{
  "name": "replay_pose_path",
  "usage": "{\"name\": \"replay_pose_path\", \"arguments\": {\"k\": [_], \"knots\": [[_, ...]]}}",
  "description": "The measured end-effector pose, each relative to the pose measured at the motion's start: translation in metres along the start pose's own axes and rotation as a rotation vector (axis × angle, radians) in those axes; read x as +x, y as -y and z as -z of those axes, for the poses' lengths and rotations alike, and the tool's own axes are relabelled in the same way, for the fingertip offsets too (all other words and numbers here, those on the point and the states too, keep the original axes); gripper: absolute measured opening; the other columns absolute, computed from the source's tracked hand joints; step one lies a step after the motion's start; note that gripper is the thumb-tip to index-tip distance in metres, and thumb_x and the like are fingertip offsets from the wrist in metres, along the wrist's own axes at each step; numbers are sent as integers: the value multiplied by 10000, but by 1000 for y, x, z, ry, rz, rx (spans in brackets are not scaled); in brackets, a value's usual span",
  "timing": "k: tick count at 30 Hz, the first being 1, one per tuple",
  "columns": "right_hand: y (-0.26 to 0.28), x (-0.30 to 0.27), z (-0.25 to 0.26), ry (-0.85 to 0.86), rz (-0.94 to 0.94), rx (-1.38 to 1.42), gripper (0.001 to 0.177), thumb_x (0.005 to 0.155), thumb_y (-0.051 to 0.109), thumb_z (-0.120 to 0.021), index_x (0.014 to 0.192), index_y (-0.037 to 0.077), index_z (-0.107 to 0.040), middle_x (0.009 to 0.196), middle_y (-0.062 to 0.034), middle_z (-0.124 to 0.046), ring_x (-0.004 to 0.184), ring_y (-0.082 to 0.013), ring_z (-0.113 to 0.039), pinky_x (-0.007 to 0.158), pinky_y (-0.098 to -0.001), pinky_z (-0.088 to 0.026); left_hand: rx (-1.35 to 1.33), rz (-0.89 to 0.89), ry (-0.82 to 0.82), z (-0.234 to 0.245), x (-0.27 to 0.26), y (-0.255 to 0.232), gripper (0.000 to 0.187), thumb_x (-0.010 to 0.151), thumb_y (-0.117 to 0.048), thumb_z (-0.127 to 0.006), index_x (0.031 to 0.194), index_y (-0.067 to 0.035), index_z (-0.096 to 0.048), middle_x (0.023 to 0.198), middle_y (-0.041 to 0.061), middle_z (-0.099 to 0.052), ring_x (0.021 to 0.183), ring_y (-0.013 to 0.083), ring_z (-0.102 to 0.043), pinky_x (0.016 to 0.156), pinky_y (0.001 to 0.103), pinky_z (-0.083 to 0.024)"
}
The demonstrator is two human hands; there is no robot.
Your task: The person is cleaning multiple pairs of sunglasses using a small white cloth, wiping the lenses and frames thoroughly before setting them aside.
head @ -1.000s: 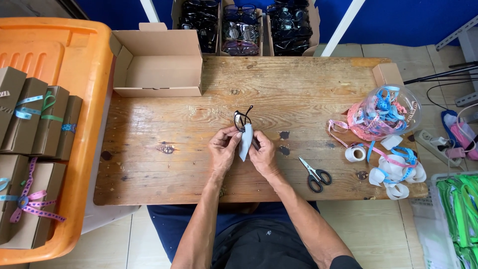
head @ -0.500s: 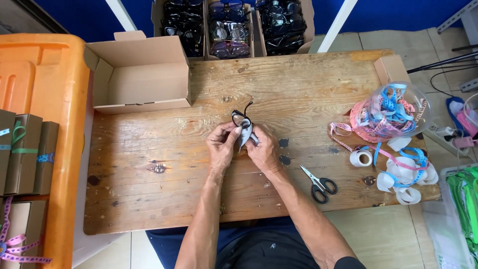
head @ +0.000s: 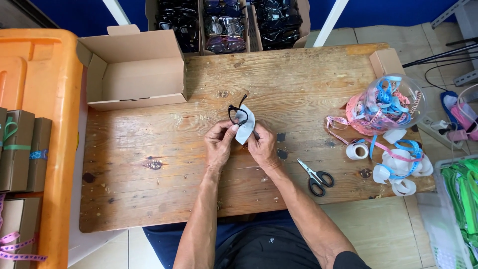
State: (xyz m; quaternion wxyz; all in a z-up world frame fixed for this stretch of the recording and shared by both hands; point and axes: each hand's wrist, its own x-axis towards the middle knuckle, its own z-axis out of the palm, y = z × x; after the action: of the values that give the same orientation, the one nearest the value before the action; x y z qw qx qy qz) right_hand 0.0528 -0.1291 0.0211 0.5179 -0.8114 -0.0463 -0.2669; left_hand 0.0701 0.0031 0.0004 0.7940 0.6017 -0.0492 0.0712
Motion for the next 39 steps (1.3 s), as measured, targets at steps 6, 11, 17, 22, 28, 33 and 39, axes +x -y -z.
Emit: {"name": "replay_pose_path", "arguments": {"k": [6,11,17,22,28,33,39], "knots": [[3,12,-1,29,-82,-7,271,1017,181,-610,773,63,-624,624,-129,-544,603,-236,-602,563,-343,-479,38,-22,30,7,2,12,97,933,-33,-735,1024,-29,-767,795,38,-700,777,62,-570,732,271,-536],[27,40,3,92,-101,-93,285,989,222,-670,743,83,-644,584,-104,-553,572,-250,-597,531,-353,-459,-2,-20,40,3,0,-5,67,936,-46,-738,999,-28,-750,756,33,-651,750,73,-544,708,262,-507],[31,47,11,125,-193,-96,327,1004,293,-680,732,112,-663,546,-81,-557,544,-172,-524,511,-301,-402,12,22,87,2,-3,-5,101,941,-56,-737,1031,-14,-753,755,22,-654,740,64,-562,721,243,-518],[40,33,14,156,-348,56,88,918,72,-683,857,108,-735,628,-42,-631,651,-109,-539,565,-273,-440,27,20,92,2,-8,-5,89,942,-46,-735,1016,1,-749,739,36,-646,735,83,-568,703,260,-527],[25,28,11,132,-516,252,114,795,23,-785,895,68,-753,695,-4,-646,688,-96,-528,614,-214,-458,-25,81,133,6,-18,9,107,920,-9,-738,1024,10,-724,779,54,-660,751,92,-614,709,248,-554],[10,29,1,77,-528,29,250,940,294,-711,730,159,-718,562,2,-609,574,-92,-494,522,-259,-397,-39,100,133,8,-16,16,157,894,8,-770,1045,12,-729,833,71,-720,768,73,-653,722,243,-577],[36,19,-2,95,-569,72,100,888,179,-722,796,143,-736,605,-22,-602,606,-120,-532,548,-258,-415,-74,113,94,7,-14,0,165,908,3,-749,1065,39,-715,847,85,-700,788,94,-650,722,244,-595]]}}
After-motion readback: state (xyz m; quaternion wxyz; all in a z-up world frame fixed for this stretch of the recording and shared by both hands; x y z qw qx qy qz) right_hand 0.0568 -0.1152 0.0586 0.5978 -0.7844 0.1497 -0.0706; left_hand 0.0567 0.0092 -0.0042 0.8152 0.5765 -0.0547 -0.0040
